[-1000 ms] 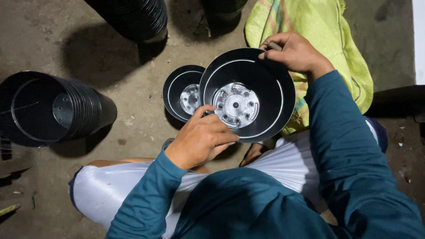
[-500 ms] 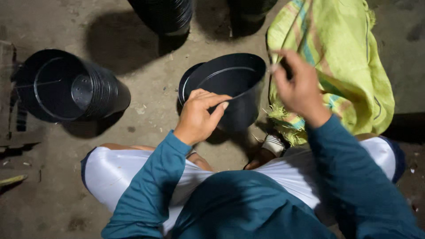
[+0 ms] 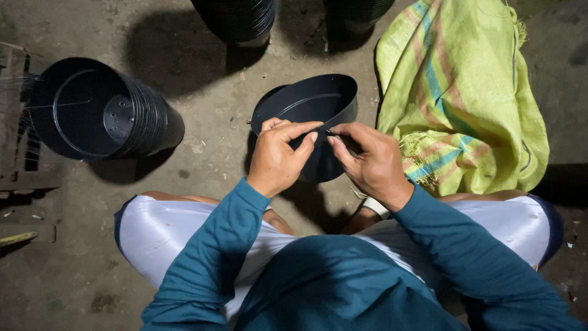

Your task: The person sits on the floor and assembles black plastic buckets by inserting metal wire handles into the rim holes. They repeatedly pick up buckets, thread the wire through the holes, and secure the handles. The person also briefly handles a sack and sharpens a small blade on a stone.

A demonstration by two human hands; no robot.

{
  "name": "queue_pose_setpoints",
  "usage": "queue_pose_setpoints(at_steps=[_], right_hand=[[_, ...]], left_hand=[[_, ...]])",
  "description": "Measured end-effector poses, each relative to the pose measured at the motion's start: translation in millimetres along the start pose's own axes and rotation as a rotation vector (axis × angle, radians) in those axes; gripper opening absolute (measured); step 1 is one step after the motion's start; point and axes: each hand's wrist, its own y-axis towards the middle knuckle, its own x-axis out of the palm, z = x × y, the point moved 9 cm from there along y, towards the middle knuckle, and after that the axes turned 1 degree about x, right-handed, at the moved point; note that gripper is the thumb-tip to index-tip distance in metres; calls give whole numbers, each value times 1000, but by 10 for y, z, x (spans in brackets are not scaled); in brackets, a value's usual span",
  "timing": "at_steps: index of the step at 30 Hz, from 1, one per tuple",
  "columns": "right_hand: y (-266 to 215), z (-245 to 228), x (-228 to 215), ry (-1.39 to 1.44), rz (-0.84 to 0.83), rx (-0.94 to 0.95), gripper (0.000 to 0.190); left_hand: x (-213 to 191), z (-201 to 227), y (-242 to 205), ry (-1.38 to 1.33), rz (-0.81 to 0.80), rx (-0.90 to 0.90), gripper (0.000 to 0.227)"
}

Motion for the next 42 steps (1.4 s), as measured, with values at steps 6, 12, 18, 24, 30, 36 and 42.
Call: queue_pose_setpoints(at_steps=[6,12,18,24,30,36,42], right_hand=[[-10,9,31,-2,2,-36,16],[-6,13,32,-30,-32,-60,17],[-3,54,31,-11,-48,-57,17],[-36,21,43,-35,-33,-47,15],[-61,34,84,-156,-22,-12,18],[5,101,37,-53,-145,8,17],[88,110,-569,217,-313,-93,13]], left_hand=[[20,8,-14,69,6,13,18],[52,-2,-11,83,5,36,18],[63,-9,-11,73,-13,33,18],[76,125,-20,118,8,126,19],[150,253,-45,164,20,263,22],[135,328,-5,187,-4,328,19],[-197,891,190,146,15,491,24]])
